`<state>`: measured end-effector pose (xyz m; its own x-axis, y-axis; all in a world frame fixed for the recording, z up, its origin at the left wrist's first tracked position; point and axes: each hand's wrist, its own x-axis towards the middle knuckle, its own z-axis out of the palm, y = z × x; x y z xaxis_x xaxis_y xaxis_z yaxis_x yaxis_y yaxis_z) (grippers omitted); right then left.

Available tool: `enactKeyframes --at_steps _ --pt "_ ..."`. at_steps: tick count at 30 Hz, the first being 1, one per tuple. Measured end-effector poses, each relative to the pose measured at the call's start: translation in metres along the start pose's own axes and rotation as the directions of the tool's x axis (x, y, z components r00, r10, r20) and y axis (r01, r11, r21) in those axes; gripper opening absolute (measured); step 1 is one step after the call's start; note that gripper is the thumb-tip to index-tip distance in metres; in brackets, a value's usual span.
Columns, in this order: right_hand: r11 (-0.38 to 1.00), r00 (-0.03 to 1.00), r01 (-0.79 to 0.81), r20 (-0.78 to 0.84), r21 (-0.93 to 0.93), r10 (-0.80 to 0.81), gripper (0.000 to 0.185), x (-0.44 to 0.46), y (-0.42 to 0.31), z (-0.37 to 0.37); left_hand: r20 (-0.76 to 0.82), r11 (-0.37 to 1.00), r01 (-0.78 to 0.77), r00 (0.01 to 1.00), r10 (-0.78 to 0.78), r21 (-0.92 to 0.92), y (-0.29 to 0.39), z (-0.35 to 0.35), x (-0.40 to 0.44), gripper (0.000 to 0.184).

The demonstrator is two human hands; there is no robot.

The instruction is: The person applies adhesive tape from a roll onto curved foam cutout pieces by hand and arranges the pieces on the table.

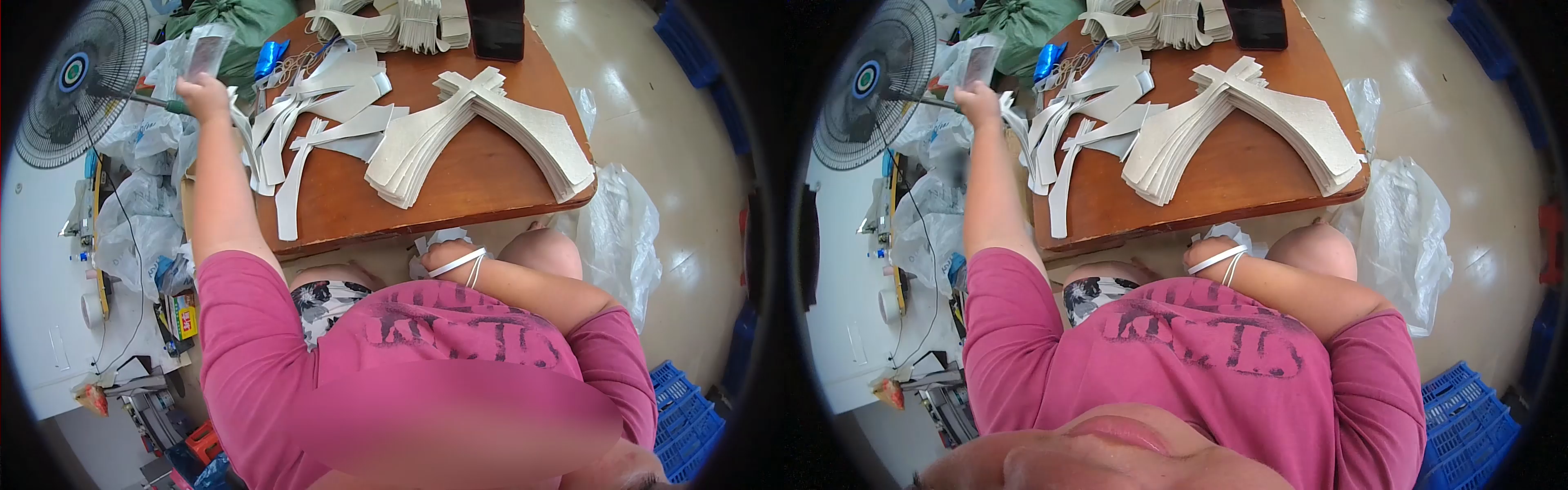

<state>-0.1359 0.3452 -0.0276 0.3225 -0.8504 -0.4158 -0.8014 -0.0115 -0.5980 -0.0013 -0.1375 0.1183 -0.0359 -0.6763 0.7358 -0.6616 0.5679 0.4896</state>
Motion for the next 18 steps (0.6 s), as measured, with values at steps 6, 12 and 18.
enactKeyframes --at_steps 6,12,18 --pt "0.999 1.000 0.027 0.000 0.017 -0.027 0.026 0.001 -0.003 0.000 0.140 0.905 -0.343 0.938 0.317 0.251 0.059 -0.098 0.012 0.105" --pt "0.996 0.995 0.082 0.047 0.019 -0.083 0.026 0.011 -0.007 0.007 0.276 0.839 0.226 0.957 -0.095 -0.495 0.049 -0.113 0.032 0.059" --pt "0.991 0.989 0.131 0.065 -0.006 -0.131 0.027 0.019 -0.013 0.012 0.394 0.717 0.428 0.890 -0.229 -0.550 0.152 -0.116 -0.017 0.033"
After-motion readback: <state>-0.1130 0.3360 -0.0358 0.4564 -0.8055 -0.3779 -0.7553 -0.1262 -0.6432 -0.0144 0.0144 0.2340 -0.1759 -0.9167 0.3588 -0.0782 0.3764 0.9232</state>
